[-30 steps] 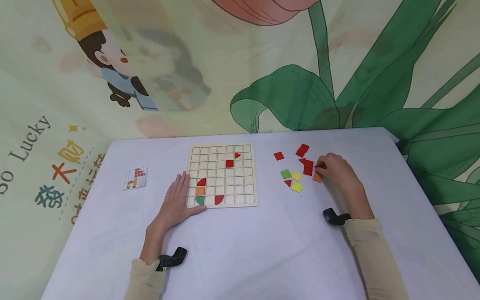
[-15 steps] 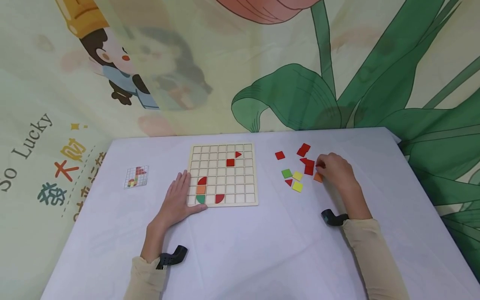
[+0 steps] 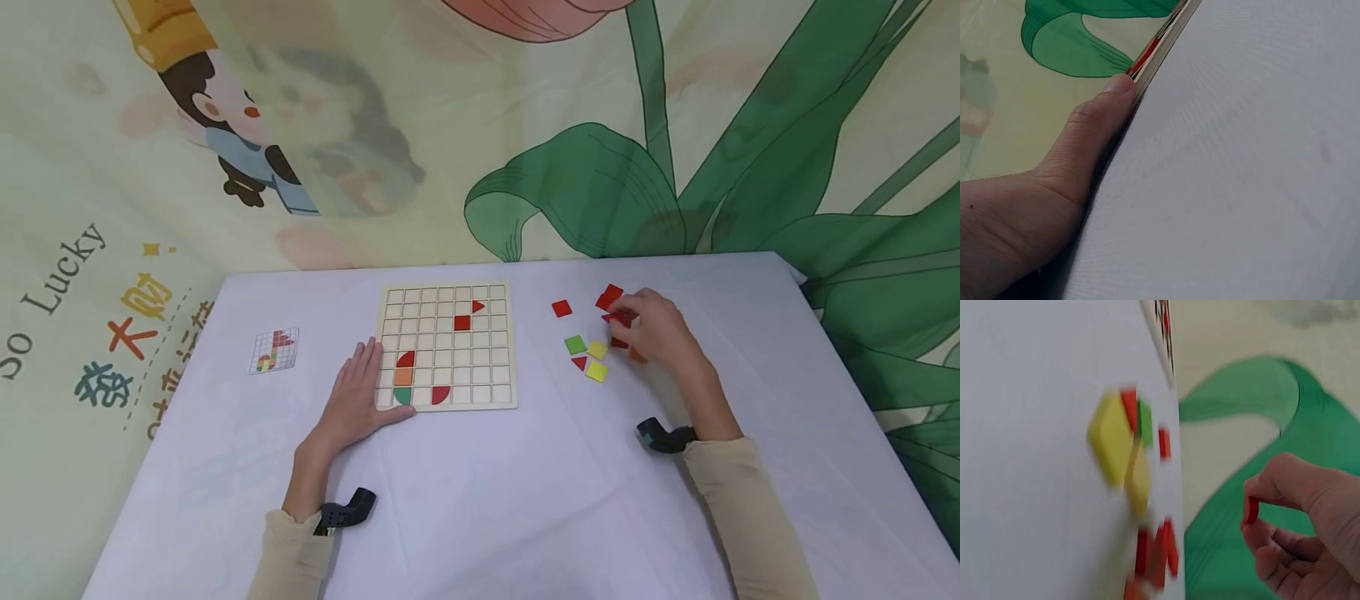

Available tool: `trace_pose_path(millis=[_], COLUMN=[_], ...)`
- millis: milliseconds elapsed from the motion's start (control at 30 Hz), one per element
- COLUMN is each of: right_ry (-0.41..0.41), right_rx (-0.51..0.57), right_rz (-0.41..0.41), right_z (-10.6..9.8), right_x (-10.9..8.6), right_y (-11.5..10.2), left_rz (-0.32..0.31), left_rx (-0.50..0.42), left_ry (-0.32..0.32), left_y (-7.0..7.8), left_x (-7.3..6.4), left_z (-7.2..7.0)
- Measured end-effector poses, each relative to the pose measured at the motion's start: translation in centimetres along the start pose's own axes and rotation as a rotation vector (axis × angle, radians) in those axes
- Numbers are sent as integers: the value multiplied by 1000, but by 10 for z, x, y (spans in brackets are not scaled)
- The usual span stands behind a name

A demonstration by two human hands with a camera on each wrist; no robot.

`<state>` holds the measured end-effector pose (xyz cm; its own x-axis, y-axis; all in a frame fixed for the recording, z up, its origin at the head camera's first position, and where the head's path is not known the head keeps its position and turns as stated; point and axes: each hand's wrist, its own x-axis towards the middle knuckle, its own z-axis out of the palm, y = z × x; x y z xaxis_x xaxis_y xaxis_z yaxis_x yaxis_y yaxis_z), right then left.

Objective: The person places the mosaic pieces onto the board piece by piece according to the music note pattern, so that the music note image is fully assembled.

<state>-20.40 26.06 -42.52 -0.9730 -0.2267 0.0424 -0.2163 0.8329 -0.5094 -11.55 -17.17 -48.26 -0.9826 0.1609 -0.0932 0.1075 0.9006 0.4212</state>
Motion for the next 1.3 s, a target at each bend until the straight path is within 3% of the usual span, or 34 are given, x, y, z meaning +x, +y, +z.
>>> trace_pose_path(millis=[233,400,600,767,933,1300], right_ry=[82,2,-199,-272,-294,-266], right_rx=[11,63,48,18,-35,-92], right_rz=[-318,-488,-519,-493,-506,-486], right_z=[25,56,102,130,143,149], right_x=[2,6,31,46,49,42], right_y=[-54,-102,-162,-180,-186,-190], left_rz=[-4,-3,-12,-2,-4,-4], left_rx=[-9,1,15,15,18,15], left_ry=[-1,-4,2,-8,-2,-2], left_y=[1,1,0,2,3,1], left_x=[0,-1,-1,-1,-2,0], left_z=[-1,-2,-3,-3,-2,0])
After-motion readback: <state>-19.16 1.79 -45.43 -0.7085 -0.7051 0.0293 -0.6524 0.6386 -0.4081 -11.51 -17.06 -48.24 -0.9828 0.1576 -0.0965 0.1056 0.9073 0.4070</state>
